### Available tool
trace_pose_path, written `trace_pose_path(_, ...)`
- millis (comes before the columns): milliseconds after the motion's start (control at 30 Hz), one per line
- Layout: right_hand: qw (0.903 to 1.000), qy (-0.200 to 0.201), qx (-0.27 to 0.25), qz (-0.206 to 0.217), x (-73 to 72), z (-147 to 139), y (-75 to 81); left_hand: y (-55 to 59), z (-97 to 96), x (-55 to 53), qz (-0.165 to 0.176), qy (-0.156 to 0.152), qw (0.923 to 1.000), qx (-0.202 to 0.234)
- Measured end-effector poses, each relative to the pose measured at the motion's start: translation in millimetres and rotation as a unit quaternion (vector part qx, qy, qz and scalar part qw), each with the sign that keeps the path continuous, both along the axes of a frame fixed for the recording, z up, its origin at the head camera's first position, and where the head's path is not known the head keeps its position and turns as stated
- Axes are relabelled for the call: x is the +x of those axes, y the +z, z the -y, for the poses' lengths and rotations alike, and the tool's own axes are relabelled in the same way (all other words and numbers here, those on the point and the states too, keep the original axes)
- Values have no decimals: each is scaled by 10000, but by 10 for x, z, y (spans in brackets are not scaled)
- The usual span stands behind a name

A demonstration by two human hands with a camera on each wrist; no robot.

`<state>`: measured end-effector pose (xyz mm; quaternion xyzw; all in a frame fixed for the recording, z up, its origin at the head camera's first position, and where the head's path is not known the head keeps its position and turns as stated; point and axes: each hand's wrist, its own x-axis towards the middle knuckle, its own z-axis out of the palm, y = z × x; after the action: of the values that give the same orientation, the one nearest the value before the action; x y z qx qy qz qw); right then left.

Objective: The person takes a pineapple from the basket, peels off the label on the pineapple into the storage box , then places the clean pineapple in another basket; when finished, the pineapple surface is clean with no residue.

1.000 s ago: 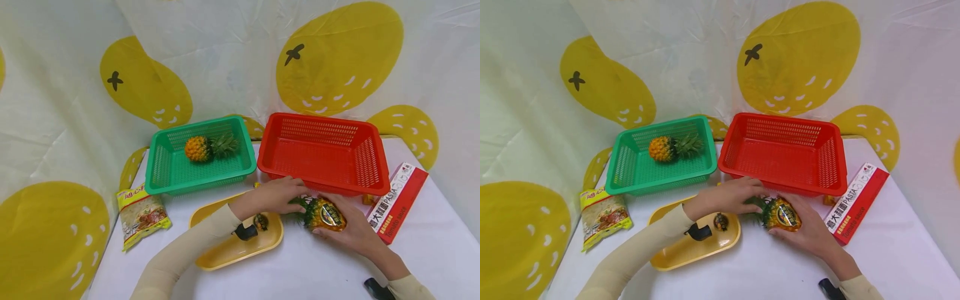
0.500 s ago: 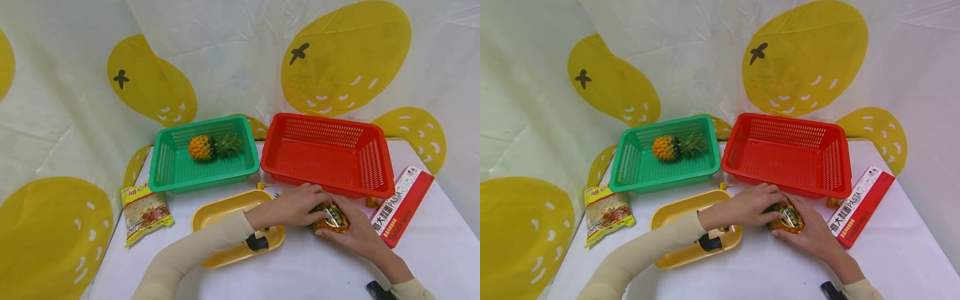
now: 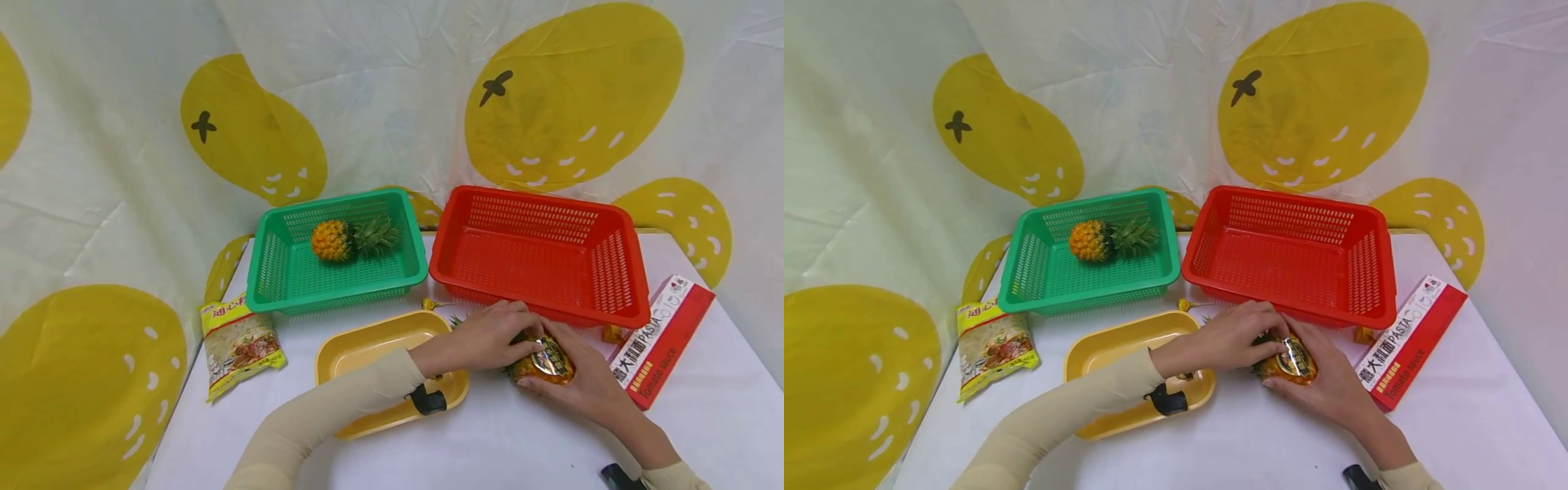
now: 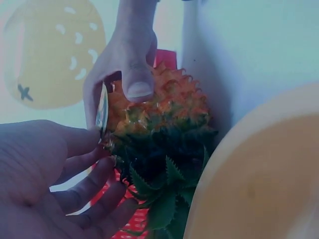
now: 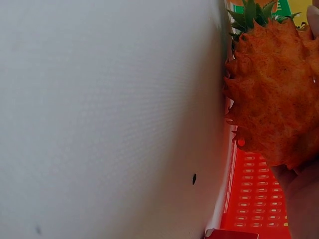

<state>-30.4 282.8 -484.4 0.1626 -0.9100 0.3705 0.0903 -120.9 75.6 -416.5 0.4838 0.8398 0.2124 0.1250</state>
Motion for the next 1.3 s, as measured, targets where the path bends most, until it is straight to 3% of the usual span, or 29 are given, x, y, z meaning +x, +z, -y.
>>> trace_pose_path(233, 9999, -137, 22, 41, -5, 1, -20, -22, -11, -33, 385, 109, 9978, 520)
trace_pose_path(500, 9998, -205, 8, -15, 13, 10, -24, 75, 138, -49, 831, 339, 9930, 763)
trace_pose_path(733, 9996, -247, 83, -126, 14, 25, -44, 184, 520, -162, 824, 390, 9833, 1573)
trace_pose_path(1033, 9990, -352, 169, -235, 54, 0, -45, 291, 1114, -401, 913, 1077, 9626, 2313)
trace_pose_path(1300, 9990, -323, 249, -163, 33, 18, -40, 350, 1583, -646, 423, 1721, 9541, 2414)
